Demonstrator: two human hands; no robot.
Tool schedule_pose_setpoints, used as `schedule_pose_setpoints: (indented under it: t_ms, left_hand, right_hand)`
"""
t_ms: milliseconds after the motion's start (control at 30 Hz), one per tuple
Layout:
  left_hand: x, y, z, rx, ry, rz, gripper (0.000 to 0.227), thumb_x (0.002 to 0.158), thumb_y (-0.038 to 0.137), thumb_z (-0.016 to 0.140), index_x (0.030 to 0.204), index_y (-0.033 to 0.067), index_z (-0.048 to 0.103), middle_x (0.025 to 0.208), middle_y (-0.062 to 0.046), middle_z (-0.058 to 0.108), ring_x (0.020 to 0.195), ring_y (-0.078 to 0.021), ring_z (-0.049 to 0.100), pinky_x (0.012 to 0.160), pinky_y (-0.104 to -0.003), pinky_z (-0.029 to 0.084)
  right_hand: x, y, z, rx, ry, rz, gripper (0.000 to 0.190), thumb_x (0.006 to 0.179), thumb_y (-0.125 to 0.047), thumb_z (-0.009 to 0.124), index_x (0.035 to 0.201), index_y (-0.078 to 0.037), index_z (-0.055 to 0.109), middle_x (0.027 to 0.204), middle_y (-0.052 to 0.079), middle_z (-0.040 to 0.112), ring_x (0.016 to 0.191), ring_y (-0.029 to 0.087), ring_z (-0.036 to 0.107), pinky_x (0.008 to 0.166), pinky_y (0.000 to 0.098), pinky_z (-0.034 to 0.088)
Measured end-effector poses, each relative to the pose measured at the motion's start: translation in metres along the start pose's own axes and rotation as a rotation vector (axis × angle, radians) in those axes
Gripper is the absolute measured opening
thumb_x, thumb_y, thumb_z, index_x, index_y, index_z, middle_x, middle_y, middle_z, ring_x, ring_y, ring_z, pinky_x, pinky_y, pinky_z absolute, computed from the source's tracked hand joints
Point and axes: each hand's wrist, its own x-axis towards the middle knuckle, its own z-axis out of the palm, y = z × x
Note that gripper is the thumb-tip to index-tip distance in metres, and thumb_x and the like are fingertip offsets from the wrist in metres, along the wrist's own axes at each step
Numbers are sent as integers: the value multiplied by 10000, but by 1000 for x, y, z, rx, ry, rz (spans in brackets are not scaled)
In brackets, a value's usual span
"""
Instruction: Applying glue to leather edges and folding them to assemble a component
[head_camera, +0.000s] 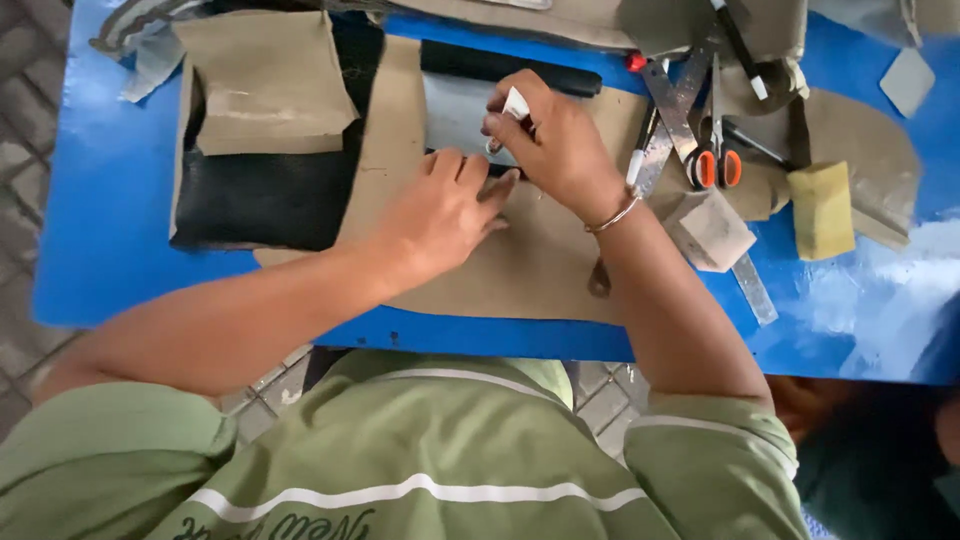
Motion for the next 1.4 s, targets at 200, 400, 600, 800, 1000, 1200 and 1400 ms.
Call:
schedule_pose_setpoints:
  t_ms: [200, 400, 600, 800, 1000, 1200, 1400]
  left_hand:
    - [5, 3, -6, -23, -25, -3, 573, 904, 538, 710, 1303, 135, 625, 1062, -188, 567, 830, -358, 516, 698, -445, 446]
    - [-1, 4, 7, 80, -40, 40, 636, 932, 567, 691, 1427, 177, 606, 1055, -114, 561, 844, -303, 524, 745, -399, 487]
    - [12, 15, -6, 83, -147, -31, 700, 814, 625, 738, 1324, 157, 631, 1179, -172, 590, 897, -322, 571, 624, -404, 510]
    - [15, 20, -7, 93, -134, -74, 723, 825, 635, 737, 1385, 187, 641, 1193, -140, 622, 900, -301, 577, 665, -457, 543]
    - [15, 19, -9, 85, -135, -77, 768, 772, 680, 729, 1362, 196, 643, 1104, -121, 586, 909, -308, 536, 693, -458, 490]
    - [14, 14, -8, -89, -170, -91, 576, 791, 533, 806, 1253, 197, 725, 1046, -157, 599, 897, -323, 577, 684, -484, 536]
    - [15, 10, -9, 59, 51, -89, 334, 865, 352, 774, 1085, 145, 633, 870, -62, 546, 749, -238, 507, 507, -361, 372]
  right_hand:
    - [1, -1, 16, 56, -1, 67, 100, 1012, -281, 594, 1052, -191, 576, 820, 17, 736, 710, 172, 707, 665, 339, 484]
    - [-3, 1, 4, -109, 8, -1, 94, 1006, -180, 571, 1017, -88, 551, 825, 35, 769, 712, 230, 711, 641, 383, 496]
    - [-6, -2, 9, -68, 15, 67, 93, 1009, -249, 582, 1054, -170, 561, 742, 54, 745, 672, 243, 722, 607, 410, 495]
    - [-5, 13, 7, -92, 38, 55, 80, 970, -199, 592, 1000, -134, 558, 827, -7, 759, 704, 215, 701, 641, 384, 492]
    - [-9, 10, 8, 92, 63, 84, 52, 1000, -212, 595, 1016, -177, 559, 862, -35, 762, 708, 120, 720, 649, 293, 521]
    - [-16, -2, 14, 26, 161, 152, 90, 977, -247, 684, 1053, -213, 650, 725, 112, 719, 775, 342, 733, 707, 446, 570]
    - [-10, 4, 3, 50, 74, 153, 61, 1024, -207, 598, 1042, -148, 592, 897, -12, 809, 783, 111, 787, 633, 273, 541]
